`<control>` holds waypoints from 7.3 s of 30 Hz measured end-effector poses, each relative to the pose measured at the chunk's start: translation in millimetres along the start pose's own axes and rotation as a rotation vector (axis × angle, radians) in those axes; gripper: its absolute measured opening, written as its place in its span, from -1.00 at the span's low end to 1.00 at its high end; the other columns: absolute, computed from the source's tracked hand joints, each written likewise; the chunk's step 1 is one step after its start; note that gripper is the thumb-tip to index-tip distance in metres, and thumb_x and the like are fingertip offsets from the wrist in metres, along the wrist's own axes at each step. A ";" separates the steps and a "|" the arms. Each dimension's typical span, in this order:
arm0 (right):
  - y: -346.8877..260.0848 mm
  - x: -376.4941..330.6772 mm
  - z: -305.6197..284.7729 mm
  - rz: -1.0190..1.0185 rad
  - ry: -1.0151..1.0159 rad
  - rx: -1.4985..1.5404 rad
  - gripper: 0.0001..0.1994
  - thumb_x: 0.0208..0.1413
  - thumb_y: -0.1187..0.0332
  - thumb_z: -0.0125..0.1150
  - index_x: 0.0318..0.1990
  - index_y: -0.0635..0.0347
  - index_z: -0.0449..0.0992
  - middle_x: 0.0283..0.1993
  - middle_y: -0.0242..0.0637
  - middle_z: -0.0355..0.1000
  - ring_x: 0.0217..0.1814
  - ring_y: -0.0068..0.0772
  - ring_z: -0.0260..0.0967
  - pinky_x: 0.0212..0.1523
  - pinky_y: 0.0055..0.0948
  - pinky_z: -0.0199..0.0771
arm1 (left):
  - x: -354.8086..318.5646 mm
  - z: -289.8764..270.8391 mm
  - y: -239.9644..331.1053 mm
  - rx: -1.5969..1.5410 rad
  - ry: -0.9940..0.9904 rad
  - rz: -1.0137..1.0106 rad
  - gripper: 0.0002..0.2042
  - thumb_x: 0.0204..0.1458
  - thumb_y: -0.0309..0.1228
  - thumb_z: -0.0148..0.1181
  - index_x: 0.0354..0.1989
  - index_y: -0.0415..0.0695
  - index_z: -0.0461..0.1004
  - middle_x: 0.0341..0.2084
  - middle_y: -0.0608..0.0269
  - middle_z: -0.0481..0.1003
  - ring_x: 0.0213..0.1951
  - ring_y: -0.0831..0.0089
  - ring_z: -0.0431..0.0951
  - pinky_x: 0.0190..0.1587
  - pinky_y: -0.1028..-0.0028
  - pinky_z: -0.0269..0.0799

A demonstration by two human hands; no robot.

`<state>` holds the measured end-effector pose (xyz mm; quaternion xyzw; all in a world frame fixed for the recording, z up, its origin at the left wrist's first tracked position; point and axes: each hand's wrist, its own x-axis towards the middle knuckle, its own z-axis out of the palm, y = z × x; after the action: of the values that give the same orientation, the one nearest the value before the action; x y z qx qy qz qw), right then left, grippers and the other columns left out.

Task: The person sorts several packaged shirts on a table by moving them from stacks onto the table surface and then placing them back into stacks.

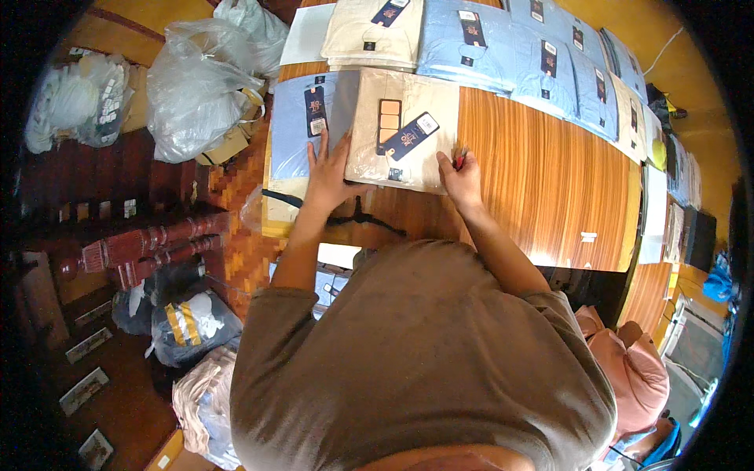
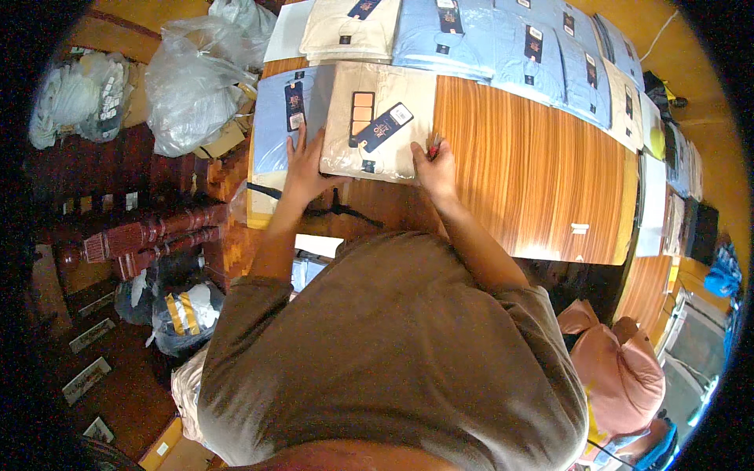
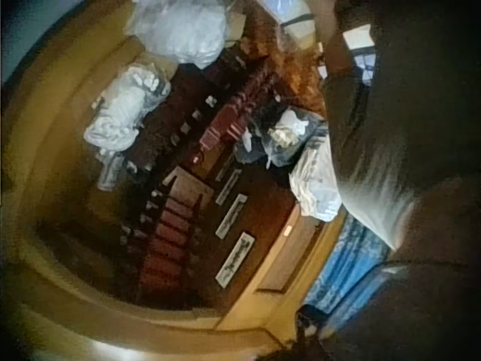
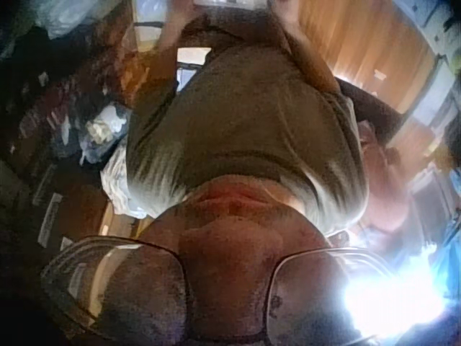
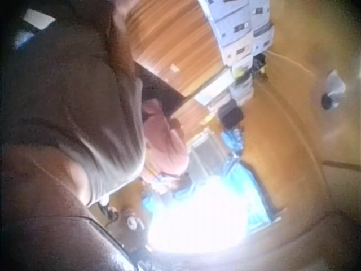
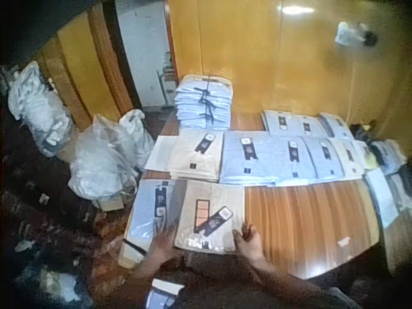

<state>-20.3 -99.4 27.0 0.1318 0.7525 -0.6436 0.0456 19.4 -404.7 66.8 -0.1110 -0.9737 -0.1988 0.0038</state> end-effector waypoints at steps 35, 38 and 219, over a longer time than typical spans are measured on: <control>-44.9 -5.8 -54.3 0.103 0.135 0.203 -0.75 0.17 0.59 0.36 -0.06 0.32 0.44 -0.18 -0.24 0.56 -0.20 -0.50 0.51 -0.21 -0.50 0.51 | 0.6 -1.6 -32.5 0.123 0.089 -0.161 0.07 -0.36 0.08 0.62 0.44 0.04 0.28 0.56 0.11 -0.02 0.54 -0.13 -0.08 0.46 -0.21 -0.07; -39.8 -2.6 -55.7 0.109 0.127 0.099 -0.80 0.17 0.58 0.37 -0.14 0.30 0.44 -0.25 -0.29 0.55 -0.29 -0.53 0.47 -0.27 -0.49 0.49 | -3.4 -8.3 -43.4 0.103 0.116 -0.149 0.03 -0.37 -0.03 0.65 0.42 0.09 0.30 0.55 0.17 0.03 0.53 -0.09 -0.02 0.48 -0.12 -0.02; 44.8 12.4 -367.4 0.114 -0.177 -0.295 -0.33 0.18 -0.19 0.28 -0.22 0.47 0.57 -0.40 0.21 0.55 -0.33 0.24 0.57 -0.27 0.05 0.54 | 74.3 182.1 344.4 -0.937 -0.101 -0.544 -0.47 0.29 -0.22 0.25 0.29 -0.32 0.33 0.12 0.05 0.51 0.10 0.27 0.50 0.20 0.32 0.38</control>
<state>16.4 268.8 42.6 0.1090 0.8230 -0.5318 0.1671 28.6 -9.4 35.9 0.1458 -0.7735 -0.5998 -0.1443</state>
